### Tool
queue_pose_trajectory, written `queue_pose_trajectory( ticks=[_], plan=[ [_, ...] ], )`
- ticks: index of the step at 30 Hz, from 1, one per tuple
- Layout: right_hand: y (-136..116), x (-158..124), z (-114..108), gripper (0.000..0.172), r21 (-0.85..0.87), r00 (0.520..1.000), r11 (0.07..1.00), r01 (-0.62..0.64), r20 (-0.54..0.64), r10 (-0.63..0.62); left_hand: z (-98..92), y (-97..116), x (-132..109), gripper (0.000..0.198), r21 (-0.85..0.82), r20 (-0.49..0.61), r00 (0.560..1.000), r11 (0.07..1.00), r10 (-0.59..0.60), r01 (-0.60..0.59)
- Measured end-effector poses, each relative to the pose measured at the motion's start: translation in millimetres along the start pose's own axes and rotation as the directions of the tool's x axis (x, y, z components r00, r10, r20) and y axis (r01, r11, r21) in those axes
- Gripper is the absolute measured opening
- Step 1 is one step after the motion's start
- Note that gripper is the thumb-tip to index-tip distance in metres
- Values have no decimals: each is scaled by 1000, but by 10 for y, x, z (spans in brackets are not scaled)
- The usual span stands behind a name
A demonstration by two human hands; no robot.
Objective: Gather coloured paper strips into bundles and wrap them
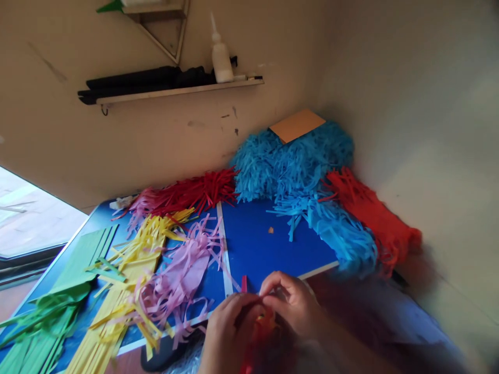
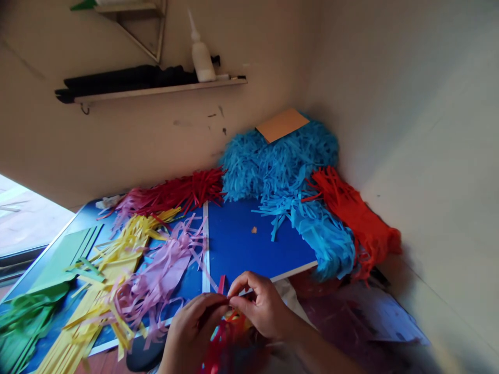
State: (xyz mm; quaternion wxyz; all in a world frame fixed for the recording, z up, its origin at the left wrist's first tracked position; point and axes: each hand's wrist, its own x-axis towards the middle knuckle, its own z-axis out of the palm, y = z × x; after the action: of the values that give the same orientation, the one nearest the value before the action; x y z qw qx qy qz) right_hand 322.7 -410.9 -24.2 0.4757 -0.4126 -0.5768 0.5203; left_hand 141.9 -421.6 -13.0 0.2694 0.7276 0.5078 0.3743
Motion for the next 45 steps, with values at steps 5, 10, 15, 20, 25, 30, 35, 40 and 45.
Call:
queue_pose_trajectory(
  ticks=[5,10,15,20,25,30,35,40,45],
  plan=[
    [34,-9,0,6,-17,999,1000,22,-30,-22,-36,-4,24,12,94,-28,997,993,77,-74],
    [35,-16,10,15,22,1000,999,24,-3,-24,-69,2,38,10,76,17,994,991,111,-112],
    [8,12,-16,3,-66,996,994,-83,-38,81,-63,-41,4,13,151,-56,993,984,101,-92],
    [-69,21,-1,8,-264,997,964,36,-53,-51,-95,-53,53,6,293,65,976,931,206,-216],
    [-82,19,11,8,-303,995,950,76,-46,-94,-89,-81,49,10,330,-1,965,911,263,-248],
    [-74,17,18,11,-311,992,945,98,-49,-118,-53,-64,20,11,345,-46,927,877,373,-336],
    [-67,-4,20,12,-302,990,948,102,-59,-125,-9,-82,17,15,337,-57,921,875,386,-347],
    [-65,-13,14,13,-294,991,952,91,-70,-116,37,-112,9,16,306,-90,924,893,371,-329],
    [-50,-18,16,13,-289,990,954,80,-86,-109,12,-118,3,13,301,-61,939,903,340,-307]
  ],
)
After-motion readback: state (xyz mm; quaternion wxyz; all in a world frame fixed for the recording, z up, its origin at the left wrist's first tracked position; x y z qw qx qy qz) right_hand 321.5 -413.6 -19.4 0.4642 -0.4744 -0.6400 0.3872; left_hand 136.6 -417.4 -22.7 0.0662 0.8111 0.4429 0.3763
